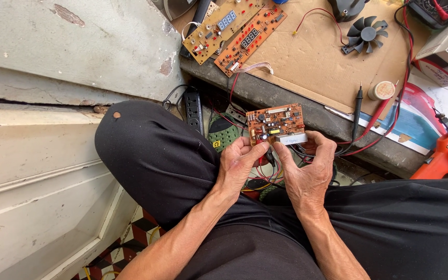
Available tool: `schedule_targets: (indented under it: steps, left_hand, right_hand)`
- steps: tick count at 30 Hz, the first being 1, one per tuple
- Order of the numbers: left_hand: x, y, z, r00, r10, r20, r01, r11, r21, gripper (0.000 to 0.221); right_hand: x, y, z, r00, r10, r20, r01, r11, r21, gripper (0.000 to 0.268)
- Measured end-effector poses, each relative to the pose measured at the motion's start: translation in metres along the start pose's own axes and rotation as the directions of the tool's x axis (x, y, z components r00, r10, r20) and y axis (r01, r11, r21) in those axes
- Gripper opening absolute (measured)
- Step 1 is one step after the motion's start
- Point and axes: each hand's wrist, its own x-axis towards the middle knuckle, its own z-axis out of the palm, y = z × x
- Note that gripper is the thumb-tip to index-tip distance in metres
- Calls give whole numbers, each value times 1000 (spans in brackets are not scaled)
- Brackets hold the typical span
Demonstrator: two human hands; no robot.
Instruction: The person is diagnosing an electronic circuit board by using a multimeter to check connections and a magnifying glass for visual inspection.
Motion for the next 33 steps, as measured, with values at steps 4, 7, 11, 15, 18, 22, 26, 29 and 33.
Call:
schedule_targets:
  steps: [4,7,11,15,18,22,26,29,33]
  left_hand:
    - [-3,6,2,1000,4,-3,-4,1000,28,36]
    - [-3,7,2,1000,23,-3,-23,999,48,33]
    - [-5,12,3,999,52,-4,-51,996,68,32]
    - [-9,16,5,999,50,-10,-49,994,101,30]
    - [-12,18,5,999,52,-8,-51,991,124,30]
    - [-11,17,5,999,50,-5,-50,993,112,31]
    - [-8,12,4,999,43,-1,-42,993,114,31]
    - [-8,11,3,999,42,-1,-41,993,113,32]
    - [-10,15,4,999,39,3,-39,997,73,35]
  right_hand:
    - [-1,3,1,1000,-1,-3,1,1000,-6,66]
    - [-1,4,1,1000,-15,-15,15,1000,-8,66]
    - [-3,4,1,1000,-18,-17,18,1000,-8,67]
    - [-3,4,1,1000,-14,-15,14,1000,-9,66]
    - [-4,5,1,1000,10,-3,-10,1000,2,66]
    - [-4,7,2,1000,26,4,-26,1000,0,66]
    - [-4,6,2,999,37,5,-37,999,-12,65]
    - [-5,5,2,1000,26,0,-26,1000,-17,65]
    - [-5,7,3,1000,-10,-15,9,1000,-30,65]
